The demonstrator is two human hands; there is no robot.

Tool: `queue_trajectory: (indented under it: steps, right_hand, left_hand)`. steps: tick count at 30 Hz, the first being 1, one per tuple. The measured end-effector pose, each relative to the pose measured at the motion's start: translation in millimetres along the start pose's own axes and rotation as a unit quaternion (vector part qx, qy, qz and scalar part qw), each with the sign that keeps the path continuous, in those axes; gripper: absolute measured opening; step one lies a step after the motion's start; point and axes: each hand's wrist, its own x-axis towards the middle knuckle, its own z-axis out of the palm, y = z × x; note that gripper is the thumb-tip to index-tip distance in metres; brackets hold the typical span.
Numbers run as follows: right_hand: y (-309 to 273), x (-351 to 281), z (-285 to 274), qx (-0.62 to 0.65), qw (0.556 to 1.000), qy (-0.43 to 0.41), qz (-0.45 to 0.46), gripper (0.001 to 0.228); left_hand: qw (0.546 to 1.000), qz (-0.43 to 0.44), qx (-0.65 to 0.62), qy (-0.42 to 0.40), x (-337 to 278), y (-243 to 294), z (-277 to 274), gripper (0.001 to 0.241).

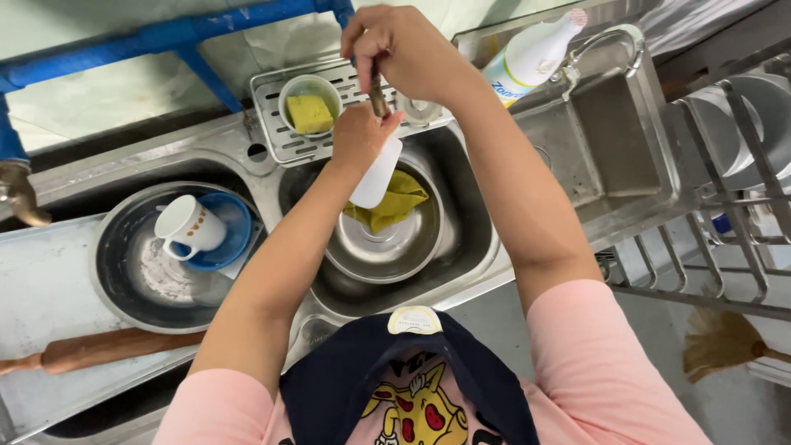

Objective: Cleaning a large white workbench and a digital scale using a cloth and sponge in a bakery.

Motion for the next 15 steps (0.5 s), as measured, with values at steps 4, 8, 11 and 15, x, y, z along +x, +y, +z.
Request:
queue_trajectory:
  steps: [4,8,11,15]
  right_hand:
    - [8.0,-32.1,39.2,-0.07,0.992,0.088,-0.056,0.027]
    - [105.9,-93.7,140.6,0.109,0.909,0.384,0.121,0.027]
    - [107.3,-116.9,192.0,0.202,0.898,0.322,0.223,0.039]
    - [104.0,-116.3,219.3,0.301,0.896,0.255,0.203,0.043]
  left_hand:
    - [1.0,-0.012,0.0,0.008,-7.4,-0.9,-8.3,0.04]
    - [0.993,-0.042,-0.045,0.105,-4.5,-0.2,-17.8,0.016]
    - [0.982,-0.103,-0.066,0.14,-6.3,-3.5,-15.6,0.02]
    - [0.947,-0.185,-0.207,0.162,-16.0,-4.4,-30.8,0.022]
